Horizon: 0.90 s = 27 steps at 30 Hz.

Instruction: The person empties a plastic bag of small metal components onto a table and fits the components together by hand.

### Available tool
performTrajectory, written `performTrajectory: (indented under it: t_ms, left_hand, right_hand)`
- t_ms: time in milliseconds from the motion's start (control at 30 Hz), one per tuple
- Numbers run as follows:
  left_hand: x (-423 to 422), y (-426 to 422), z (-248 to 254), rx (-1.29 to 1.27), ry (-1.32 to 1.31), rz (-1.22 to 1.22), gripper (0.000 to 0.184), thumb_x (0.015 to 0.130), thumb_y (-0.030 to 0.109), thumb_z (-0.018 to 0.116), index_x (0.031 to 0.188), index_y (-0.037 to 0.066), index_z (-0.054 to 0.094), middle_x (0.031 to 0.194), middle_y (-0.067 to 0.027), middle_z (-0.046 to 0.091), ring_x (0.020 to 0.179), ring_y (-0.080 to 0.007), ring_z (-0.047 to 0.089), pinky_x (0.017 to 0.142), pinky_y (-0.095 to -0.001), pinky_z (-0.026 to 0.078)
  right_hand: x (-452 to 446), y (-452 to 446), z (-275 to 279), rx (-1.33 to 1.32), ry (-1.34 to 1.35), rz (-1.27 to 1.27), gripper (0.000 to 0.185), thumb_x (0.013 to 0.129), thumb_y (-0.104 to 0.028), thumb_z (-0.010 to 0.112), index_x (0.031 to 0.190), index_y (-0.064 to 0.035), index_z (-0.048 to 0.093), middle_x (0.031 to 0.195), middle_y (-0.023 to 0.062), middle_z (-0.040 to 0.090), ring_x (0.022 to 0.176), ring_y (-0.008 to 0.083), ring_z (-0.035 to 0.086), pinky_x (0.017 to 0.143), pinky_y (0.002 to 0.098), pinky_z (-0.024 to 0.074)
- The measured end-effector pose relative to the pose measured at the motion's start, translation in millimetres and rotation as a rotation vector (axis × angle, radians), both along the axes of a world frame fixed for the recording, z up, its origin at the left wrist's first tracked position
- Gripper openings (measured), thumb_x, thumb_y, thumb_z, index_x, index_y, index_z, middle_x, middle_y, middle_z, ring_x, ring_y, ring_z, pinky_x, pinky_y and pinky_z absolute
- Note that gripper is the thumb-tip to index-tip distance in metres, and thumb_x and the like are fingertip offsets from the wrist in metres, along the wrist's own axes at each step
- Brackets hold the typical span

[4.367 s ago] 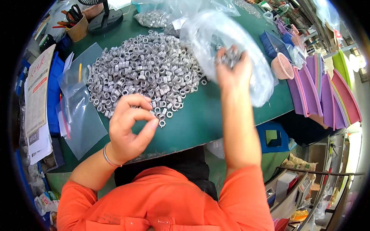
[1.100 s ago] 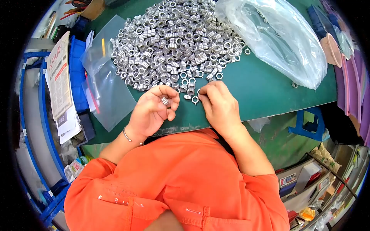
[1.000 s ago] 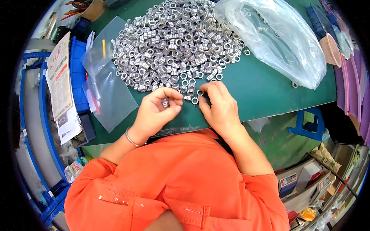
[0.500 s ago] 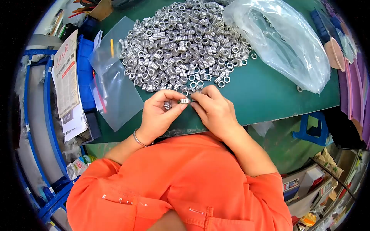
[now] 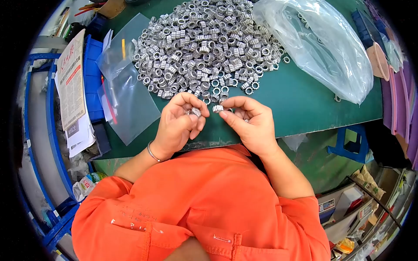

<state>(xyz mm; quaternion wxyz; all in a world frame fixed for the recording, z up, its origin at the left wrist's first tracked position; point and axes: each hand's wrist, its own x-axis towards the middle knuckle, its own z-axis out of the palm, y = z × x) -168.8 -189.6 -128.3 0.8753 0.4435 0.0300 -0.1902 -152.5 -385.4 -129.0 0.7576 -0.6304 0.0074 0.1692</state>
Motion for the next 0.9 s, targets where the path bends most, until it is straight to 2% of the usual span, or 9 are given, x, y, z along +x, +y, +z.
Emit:
performTrajectory:
  t_ms: [33, 100, 167, 233, 400, 700, 800, 867, 900]
  left_hand:
    - [-0.8, -4.0, 0.6, 0.000, -0.001, 0.001, 0.030, 0.079, -0.009, 0.058, 0.106, 0.000, 0.053, 0.092, -0.0074, 0.059, 0.072, -0.0092, 0.055, 0.069, -0.0201, 0.046]
    - [-4.1, -16.2, 4.6, 0.335, -0.170, 0.077, 0.030, 0.077, -0.008, 0.062, 0.106, 0.000, 0.054, 0.092, -0.0049, 0.056, 0.077, -0.0082, 0.054, 0.070, -0.0191, 0.045]
    - [-3.8, -16.1, 7.1, 0.364, -0.133, 0.053, 0.028, 0.077, -0.007, 0.065, 0.102, 0.000, 0.056, 0.092, -0.0035, 0.056, 0.080, -0.0073, 0.053, 0.068, -0.0182, 0.043]
    - [-2.7, -13.5, 4.9, 0.648, -0.358, 0.028, 0.022, 0.078, -0.004, 0.066, 0.097, 0.001, 0.059, 0.092, -0.0025, 0.056, 0.080, -0.0070, 0.053, 0.067, -0.0184, 0.042]
    - [-6.2, -12.7, 4.5, 0.582, -0.236, 0.022, 0.018, 0.078, -0.003, 0.066, 0.094, 0.001, 0.060, 0.094, -0.0031, 0.058, 0.076, -0.0053, 0.051, 0.063, -0.0183, 0.041]
    - [-4.9, -10.4, 0.9, 0.604, -0.142, -0.080, 0.018, 0.081, -0.001, 0.064, 0.099, -0.001, 0.062, 0.095, -0.0058, 0.063, 0.088, -0.0089, 0.057, 0.075, -0.0211, 0.047]
    - [-5.6, -11.2, -3.1, 0.614, -0.270, -0.101, 0.018, 0.084, 0.003, 0.062, 0.101, -0.002, 0.062, 0.090, -0.0046, 0.063, 0.080, -0.0071, 0.056, 0.068, -0.0192, 0.046]
    - [-6.3, -13.2, 2.0, 0.545, -0.110, -0.109, 0.019, 0.086, 0.005, 0.060, 0.103, -0.003, 0.062, 0.079, -0.0022, 0.060, 0.066, -0.0055, 0.052, 0.057, -0.0179, 0.042]
    - [-6.4, -12.6, 2.9, 0.544, -0.110, -0.110, 0.019, 0.086, 0.005, 0.060, 0.103, -0.003, 0.062, 0.079, -0.0022, 0.060, 0.066, -0.0055, 0.052, 0.057, -0.0179, 0.042]
  right_hand:
    - [-0.8, 1.5, 2.2, 0.093, 0.033, -0.014, 0.017, 0.080, 0.002, 0.066, 0.096, 0.0022, 0.062, 0.081, -0.0021, 0.058, 0.061, -0.0002, 0.041, 0.052, 0.0159, 0.0341]
    - [-1.7, 2.7, 6.0, 0.148, 0.072, 0.000, 0.017, 0.080, 0.003, 0.066, 0.097, 0.0022, 0.062, 0.081, -0.0024, 0.058, 0.061, -0.0006, 0.040, 0.053, 0.0154, 0.0330]
    - [-3.6, 2.6, 5.0, 0.204, 0.111, 0.014, 0.018, 0.080, 0.004, 0.065, 0.098, 0.0022, 0.061, 0.080, -0.0027, 0.057, 0.061, -0.0010, 0.040, 0.053, 0.0148, 0.0319]
    - [-5.7, 1.7, -1.0, 0.155, -0.009, 0.067, 0.017, 0.080, 0.005, 0.065, 0.097, 0.0032, 0.061, 0.083, -0.0016, 0.058, 0.060, -0.0007, 0.039, 0.053, 0.0148, 0.0317]
    - [-7.5, 2.2, 4.2, -0.095, -0.262, 0.051, 0.017, 0.076, 0.004, 0.066, 0.092, 0.0014, 0.062, 0.090, 0.0009, 0.058, 0.056, -0.0006, 0.036, 0.049, 0.0155, 0.0300]
    - [-9.2, 6.8, 2.2, -0.258, -0.466, 0.029, 0.019, 0.073, 0.003, 0.069, 0.089, -0.0011, 0.062, 0.092, 0.0026, 0.059, 0.050, 0.0001, 0.032, 0.045, 0.0164, 0.0279]
    - [-12.4, 8.5, 5.4, -0.252, -0.394, -0.003, 0.022, 0.071, 0.003, 0.070, 0.091, -0.0015, 0.062, 0.093, 0.0030, 0.059, 0.049, 0.0001, 0.032, 0.044, 0.0167, 0.0276]
    - [-13.9, 12.3, 8.0, -0.157, -0.309, -0.048, 0.025, 0.070, 0.002, 0.071, 0.093, -0.0018, 0.061, 0.092, 0.0035, 0.058, 0.048, 0.0005, 0.032, 0.043, 0.0168, 0.0277]
    - [-12.9, 11.4, 8.7, -0.158, -0.309, -0.049, 0.025, 0.070, 0.002, 0.071, 0.093, -0.0018, 0.061, 0.092, 0.0035, 0.058, 0.048, 0.0005, 0.032, 0.043, 0.0168, 0.0277]
